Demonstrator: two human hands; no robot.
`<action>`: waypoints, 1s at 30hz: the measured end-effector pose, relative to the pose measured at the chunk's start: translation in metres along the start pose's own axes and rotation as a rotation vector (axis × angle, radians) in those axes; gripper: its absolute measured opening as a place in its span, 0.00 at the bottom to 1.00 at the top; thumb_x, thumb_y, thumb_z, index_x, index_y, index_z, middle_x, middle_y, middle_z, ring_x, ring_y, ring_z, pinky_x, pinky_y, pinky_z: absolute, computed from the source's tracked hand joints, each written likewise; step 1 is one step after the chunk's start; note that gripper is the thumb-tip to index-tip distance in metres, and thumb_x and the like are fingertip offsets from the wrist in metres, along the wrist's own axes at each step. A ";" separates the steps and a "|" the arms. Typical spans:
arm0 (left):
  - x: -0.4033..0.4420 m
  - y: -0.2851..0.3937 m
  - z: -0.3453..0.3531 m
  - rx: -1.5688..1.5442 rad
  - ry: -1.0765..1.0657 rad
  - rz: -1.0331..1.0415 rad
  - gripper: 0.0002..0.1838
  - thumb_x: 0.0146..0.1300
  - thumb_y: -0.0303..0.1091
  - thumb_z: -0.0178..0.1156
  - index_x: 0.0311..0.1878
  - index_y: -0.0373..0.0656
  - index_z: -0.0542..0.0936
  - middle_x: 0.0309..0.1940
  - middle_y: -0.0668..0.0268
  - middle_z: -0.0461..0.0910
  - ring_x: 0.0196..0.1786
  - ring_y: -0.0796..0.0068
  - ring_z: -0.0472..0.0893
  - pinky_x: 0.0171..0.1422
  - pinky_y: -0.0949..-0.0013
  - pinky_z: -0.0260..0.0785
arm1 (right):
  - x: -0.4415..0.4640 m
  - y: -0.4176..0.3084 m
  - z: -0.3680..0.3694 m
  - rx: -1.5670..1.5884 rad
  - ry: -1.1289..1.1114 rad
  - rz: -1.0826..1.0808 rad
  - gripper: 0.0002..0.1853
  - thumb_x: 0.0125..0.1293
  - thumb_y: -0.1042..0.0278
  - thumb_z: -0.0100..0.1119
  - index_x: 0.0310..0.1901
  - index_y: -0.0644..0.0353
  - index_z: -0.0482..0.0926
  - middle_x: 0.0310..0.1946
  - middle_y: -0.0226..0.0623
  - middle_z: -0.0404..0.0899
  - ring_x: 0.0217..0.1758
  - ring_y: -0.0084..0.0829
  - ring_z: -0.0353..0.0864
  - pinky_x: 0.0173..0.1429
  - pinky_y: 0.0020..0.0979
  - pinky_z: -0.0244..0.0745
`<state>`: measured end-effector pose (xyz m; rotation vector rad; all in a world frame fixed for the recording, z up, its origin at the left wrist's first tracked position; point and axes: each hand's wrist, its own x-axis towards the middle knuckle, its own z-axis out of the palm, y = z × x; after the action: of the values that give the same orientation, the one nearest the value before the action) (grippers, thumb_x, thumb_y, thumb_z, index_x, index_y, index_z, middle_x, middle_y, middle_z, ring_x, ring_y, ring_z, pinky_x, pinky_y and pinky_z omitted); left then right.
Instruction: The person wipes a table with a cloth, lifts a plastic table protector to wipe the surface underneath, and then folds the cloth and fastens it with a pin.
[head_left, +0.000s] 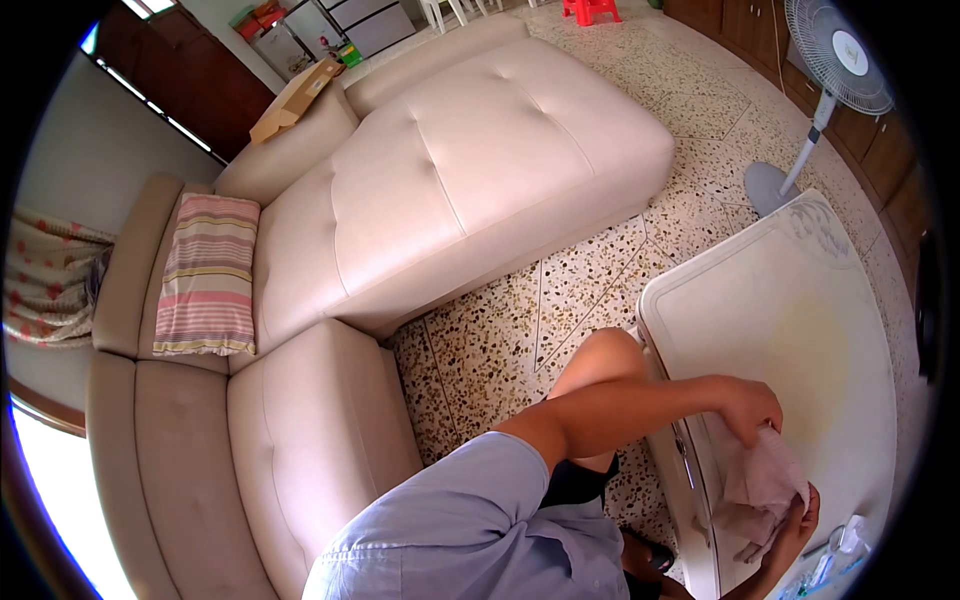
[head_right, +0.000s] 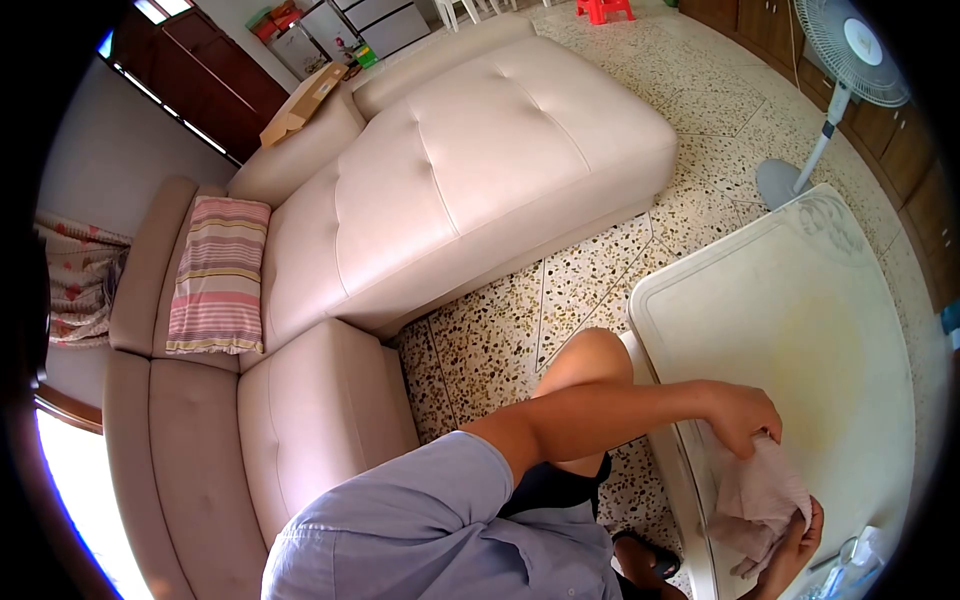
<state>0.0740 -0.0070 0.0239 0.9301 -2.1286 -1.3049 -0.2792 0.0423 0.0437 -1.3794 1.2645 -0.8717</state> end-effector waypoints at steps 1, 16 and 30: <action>0.000 0.003 -0.003 -0.012 0.032 -0.057 0.28 0.56 0.41 0.78 0.61 0.41 0.89 0.51 0.56 0.91 0.52 0.59 0.90 0.54 0.59 0.81 | -0.002 0.002 -0.004 -0.026 -0.028 0.015 0.16 0.86 0.66 0.52 0.66 0.65 0.81 0.56 0.34 0.85 0.58 0.26 0.81 0.67 0.30 0.74; -0.004 0.023 -0.033 -0.340 0.287 -0.253 0.24 0.65 0.42 0.80 0.55 0.33 0.87 0.43 0.56 0.89 0.31 0.68 0.88 0.34 0.64 0.83 | -0.015 0.027 -0.027 -0.309 0.056 0.015 0.17 0.86 0.57 0.59 0.55 0.65 0.84 0.43 0.26 0.81 0.47 0.21 0.75 0.57 0.28 0.72; 0.016 0.018 -0.032 -0.796 0.484 -0.226 0.09 0.77 0.33 0.71 0.56 0.48 0.89 0.46 0.71 0.89 0.45 0.82 0.85 0.45 0.73 0.78 | -0.056 -0.027 0.025 0.190 -0.039 0.198 0.14 0.72 0.69 0.75 0.54 0.65 0.86 0.48 0.31 0.84 0.49 0.24 0.81 0.57 0.26 0.75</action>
<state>0.0803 -0.0320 0.0552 0.9953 -1.0165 -1.6335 -0.2592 0.1005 0.0712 -1.0960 1.2314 -0.8014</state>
